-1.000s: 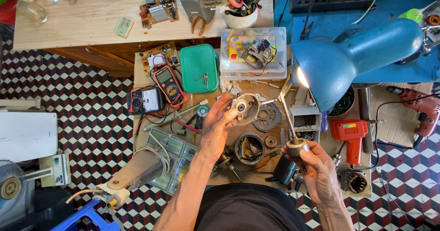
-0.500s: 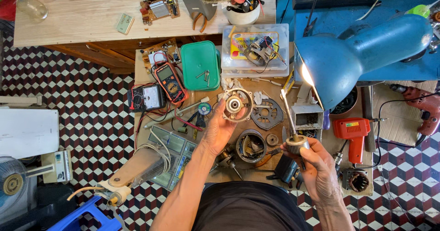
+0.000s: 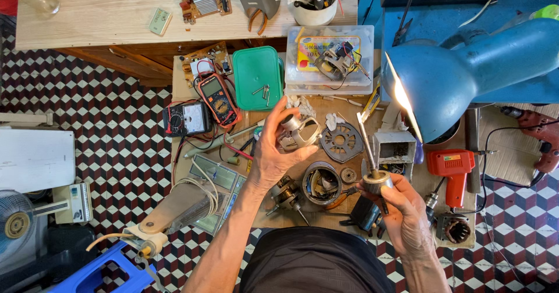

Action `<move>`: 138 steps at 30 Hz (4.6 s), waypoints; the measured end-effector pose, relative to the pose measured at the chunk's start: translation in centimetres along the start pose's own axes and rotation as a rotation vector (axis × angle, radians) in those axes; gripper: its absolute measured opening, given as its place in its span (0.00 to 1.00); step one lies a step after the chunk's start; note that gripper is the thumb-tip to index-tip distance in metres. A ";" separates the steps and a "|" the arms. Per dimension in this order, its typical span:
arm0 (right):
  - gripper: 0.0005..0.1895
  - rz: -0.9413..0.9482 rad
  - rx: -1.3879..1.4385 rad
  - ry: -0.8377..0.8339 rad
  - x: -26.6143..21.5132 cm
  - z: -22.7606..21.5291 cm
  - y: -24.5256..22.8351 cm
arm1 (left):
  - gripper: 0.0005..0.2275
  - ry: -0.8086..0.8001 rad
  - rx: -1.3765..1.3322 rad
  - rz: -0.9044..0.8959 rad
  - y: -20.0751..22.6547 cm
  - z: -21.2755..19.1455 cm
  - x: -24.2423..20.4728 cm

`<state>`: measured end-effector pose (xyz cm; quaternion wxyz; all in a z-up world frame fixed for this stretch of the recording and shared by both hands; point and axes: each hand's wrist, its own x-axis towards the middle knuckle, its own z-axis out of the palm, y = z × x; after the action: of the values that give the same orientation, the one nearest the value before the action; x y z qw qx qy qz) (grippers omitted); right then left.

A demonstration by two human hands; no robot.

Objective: The person disassembles an electrical motor, removes the rotor, and inspects the stator windings. They handle the rotor and stator separately, rotate the rotor shaft, and examine the copper windings on the stator before placing the parts back on the workbench.

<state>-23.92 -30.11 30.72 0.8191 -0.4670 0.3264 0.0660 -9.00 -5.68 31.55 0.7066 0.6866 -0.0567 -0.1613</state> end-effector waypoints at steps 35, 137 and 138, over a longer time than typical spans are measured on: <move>0.26 0.021 -0.047 0.030 0.4 -0.7 0.8 | 0.57 0.031 0.621 0.146 -1.3 2.2 0.2; 0.27 -0.422 -1.057 0.004 1.8 8.6 -0.5 | 0.56 0.189 -0.469 -0.428 -6.8 -0.8 0.1; 0.26 -0.483 -1.064 0.001 1.9 8.4 -0.2 | 0.57 0.192 -0.453 -0.442 -6.7 -0.8 0.1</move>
<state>-18.33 -23.81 32.71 0.4636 -0.8754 0.1330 0.0321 -9.65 -4.94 24.85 0.7914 0.5197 0.1979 -0.2537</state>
